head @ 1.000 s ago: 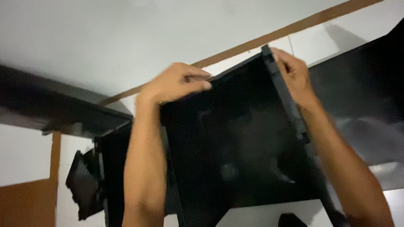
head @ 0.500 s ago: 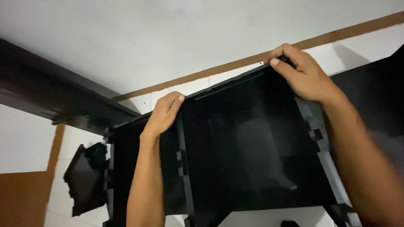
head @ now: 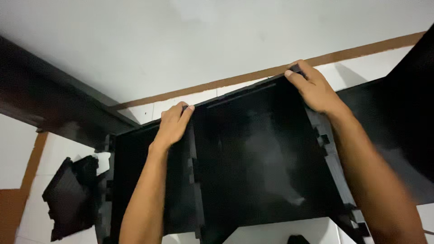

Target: The person assembles black plastic trays and side panels into a larger box-like structure. They pick up individual parts, align interlocking edges, and press them together by hand to form a connected assembly on the floor.

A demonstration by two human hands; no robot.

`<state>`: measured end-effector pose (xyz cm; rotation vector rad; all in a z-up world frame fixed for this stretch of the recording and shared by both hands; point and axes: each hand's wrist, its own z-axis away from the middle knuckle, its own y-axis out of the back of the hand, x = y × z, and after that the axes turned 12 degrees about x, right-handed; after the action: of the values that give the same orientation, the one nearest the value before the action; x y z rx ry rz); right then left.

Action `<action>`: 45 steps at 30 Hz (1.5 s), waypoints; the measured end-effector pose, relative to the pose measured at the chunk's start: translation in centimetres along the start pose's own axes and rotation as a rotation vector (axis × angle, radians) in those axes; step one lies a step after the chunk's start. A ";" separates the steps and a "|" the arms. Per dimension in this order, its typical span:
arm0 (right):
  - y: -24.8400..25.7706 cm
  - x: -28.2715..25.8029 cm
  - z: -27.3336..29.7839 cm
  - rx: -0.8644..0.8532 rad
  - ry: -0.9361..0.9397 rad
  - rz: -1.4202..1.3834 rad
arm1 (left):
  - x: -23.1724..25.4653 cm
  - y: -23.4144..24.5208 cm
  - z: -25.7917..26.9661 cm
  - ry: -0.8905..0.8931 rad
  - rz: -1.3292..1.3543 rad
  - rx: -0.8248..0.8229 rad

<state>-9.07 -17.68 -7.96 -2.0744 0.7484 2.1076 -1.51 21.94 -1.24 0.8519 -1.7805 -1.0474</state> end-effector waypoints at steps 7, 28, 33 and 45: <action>-0.2 -0.2 -1.1 0.082 0.290 0.141 | -0.8 -0.9 -0.6 0.067 0.040 -0.074; -0.6 -2.6 2.8 0.037 -0.024 0.124 | -4.3 1.0 2.6 -0.020 0.039 0.077; -1.0 -2.8 2.2 -0.026 0.045 -0.002 | -5.4 2.9 2.7 -0.085 0.105 -0.032; -7.0 -9.9 4.0 -0.196 0.819 1.012 | -19.5 10.9 8.8 0.173 -0.202 0.192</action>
<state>-9.18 -7.28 -0.60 -3.1212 2.1199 1.5014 -3.46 45.86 -0.32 1.2243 -1.6920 -0.9080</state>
